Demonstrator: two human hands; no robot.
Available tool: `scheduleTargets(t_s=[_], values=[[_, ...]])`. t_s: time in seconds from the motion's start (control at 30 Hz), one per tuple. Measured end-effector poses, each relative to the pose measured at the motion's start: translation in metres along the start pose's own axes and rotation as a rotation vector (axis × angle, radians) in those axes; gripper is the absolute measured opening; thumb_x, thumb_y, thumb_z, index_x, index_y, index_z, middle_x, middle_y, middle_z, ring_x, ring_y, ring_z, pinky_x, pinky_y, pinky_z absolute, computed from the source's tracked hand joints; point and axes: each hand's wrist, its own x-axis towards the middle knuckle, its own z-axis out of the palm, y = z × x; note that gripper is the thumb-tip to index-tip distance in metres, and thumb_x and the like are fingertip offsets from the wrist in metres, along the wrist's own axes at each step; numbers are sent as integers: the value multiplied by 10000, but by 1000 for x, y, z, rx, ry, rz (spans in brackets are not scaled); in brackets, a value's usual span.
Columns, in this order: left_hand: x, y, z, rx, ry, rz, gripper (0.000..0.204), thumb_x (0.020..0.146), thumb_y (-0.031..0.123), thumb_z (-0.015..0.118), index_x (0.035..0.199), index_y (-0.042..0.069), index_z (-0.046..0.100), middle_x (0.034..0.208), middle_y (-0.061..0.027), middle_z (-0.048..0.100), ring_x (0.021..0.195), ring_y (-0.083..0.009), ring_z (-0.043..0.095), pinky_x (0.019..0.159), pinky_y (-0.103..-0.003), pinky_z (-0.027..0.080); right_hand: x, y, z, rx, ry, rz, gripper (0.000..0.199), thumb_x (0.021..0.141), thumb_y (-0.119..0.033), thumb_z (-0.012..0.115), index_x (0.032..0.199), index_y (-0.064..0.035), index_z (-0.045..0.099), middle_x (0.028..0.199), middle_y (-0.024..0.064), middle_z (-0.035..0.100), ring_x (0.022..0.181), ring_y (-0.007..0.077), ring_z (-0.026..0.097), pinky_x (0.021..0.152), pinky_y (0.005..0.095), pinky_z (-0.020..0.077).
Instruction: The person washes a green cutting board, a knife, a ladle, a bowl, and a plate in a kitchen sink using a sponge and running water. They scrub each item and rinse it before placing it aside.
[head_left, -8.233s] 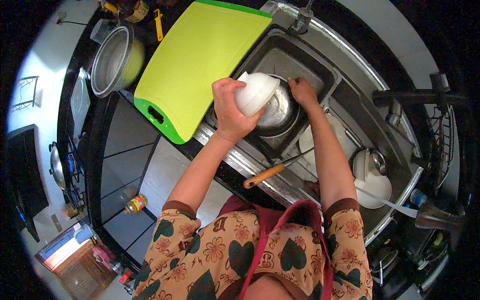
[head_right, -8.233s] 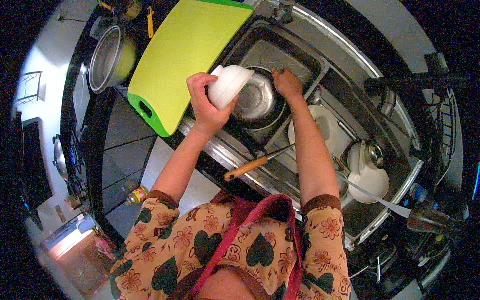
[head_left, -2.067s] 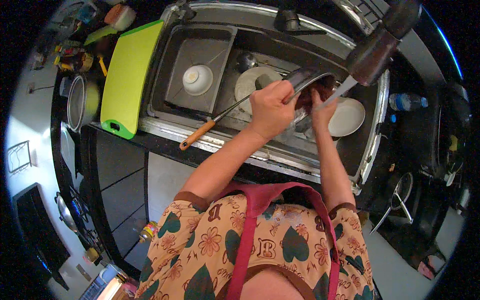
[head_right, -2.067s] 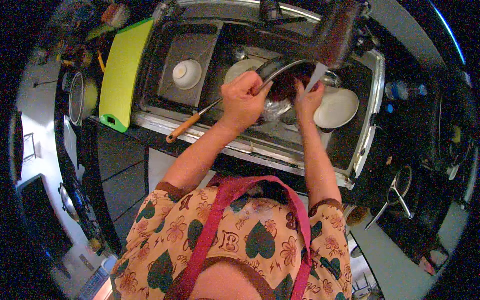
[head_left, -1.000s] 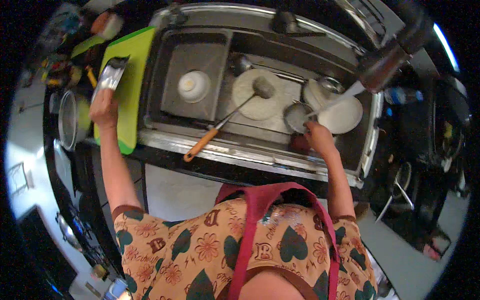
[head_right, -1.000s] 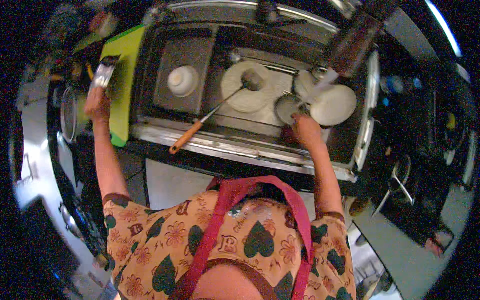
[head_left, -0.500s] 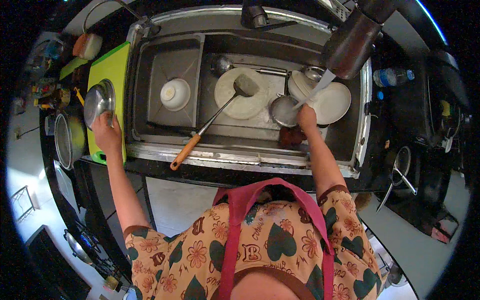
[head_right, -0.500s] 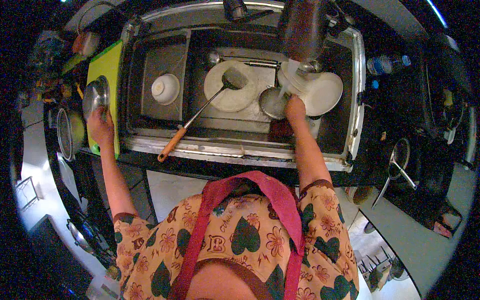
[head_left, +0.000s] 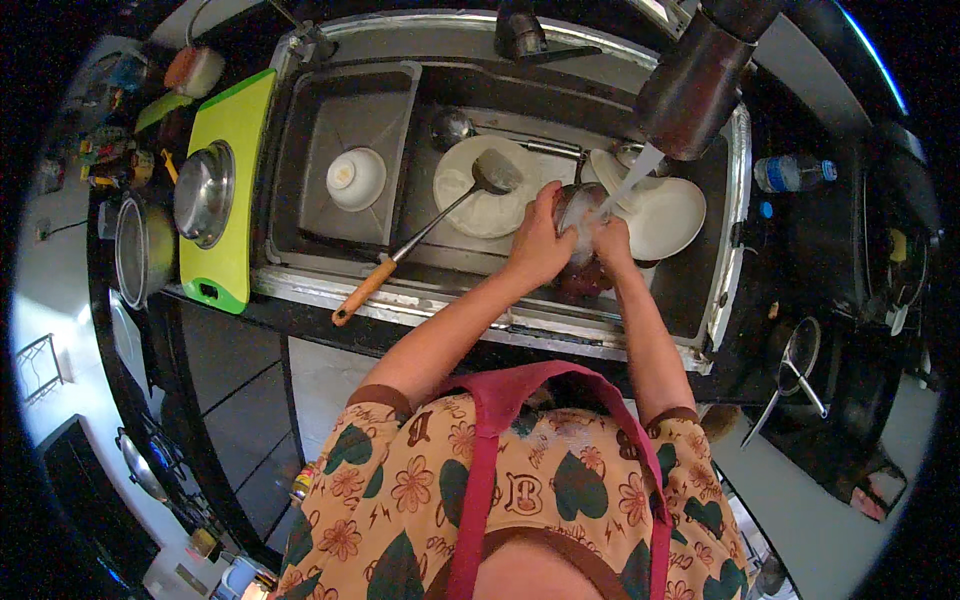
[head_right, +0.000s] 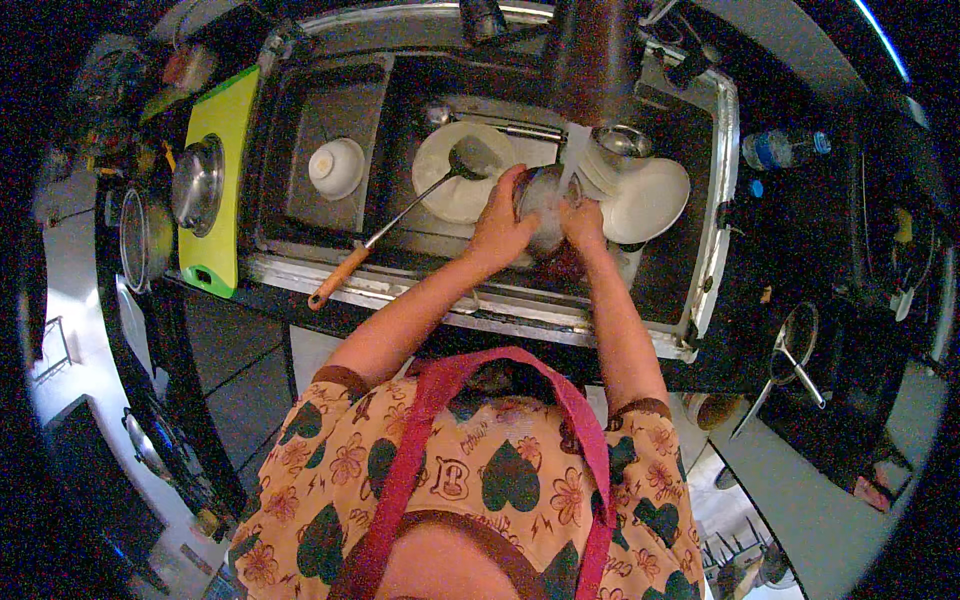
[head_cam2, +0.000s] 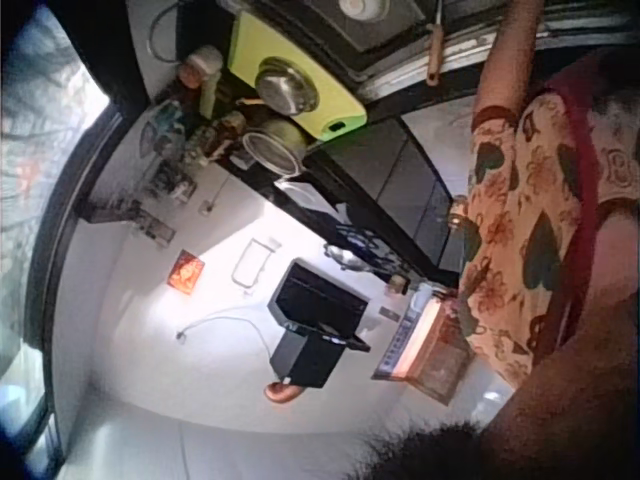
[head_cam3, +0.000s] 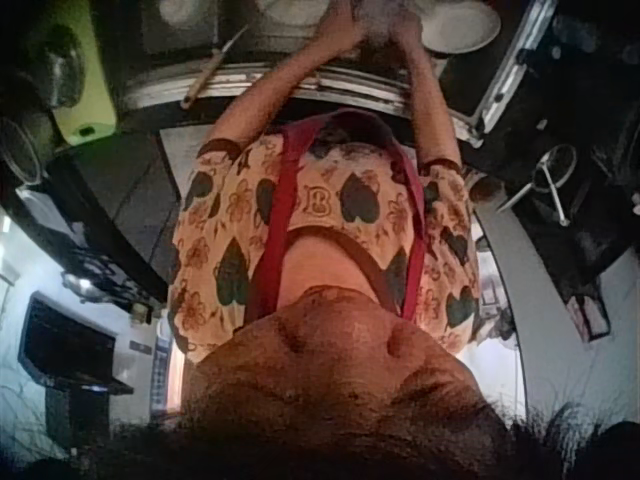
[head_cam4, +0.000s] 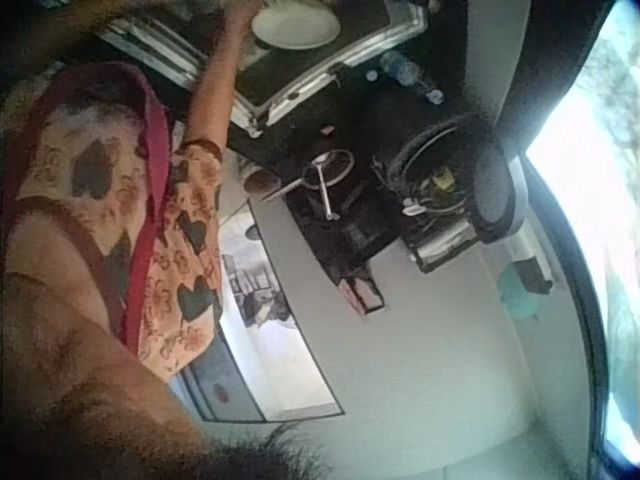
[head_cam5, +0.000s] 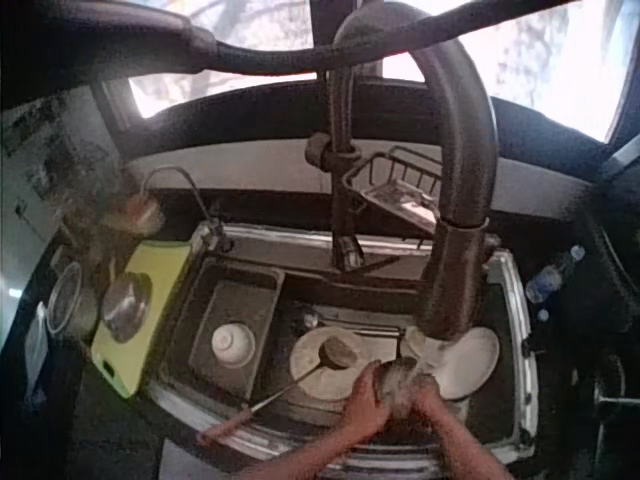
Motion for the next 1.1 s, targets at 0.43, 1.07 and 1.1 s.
scheduleTargets(t_s=[0.43,1.07,1.1], values=[[32,26,19,419,-76,136,542,744,121,586,1265,76,445,1137,-218,502,1045,-390,499,896,-458,421,-32,60,28,-697,-535,-284,621,730,-197,675,1296,-119,431,1178,243,554,999,402,592,850,487,491],[33,-53,18,-398,-262,-413,386,743,6,555,1115,61,640,977,-50,672,868,-145,605,792,-289,473,-43,-112,-51,-571,313,-788,566,602,-108,762,1124,-111,544,976,117,625,853,305,623,693,413,512],[34,-52,21,-378,-282,-375,401,736,0,560,1122,71,639,978,-40,670,870,-133,602,798,-287,474,-33,-103,-43,-529,265,-728,611,600,-123,762,1164,-122,525,988,116,624,854,314,618,708,419,513]])
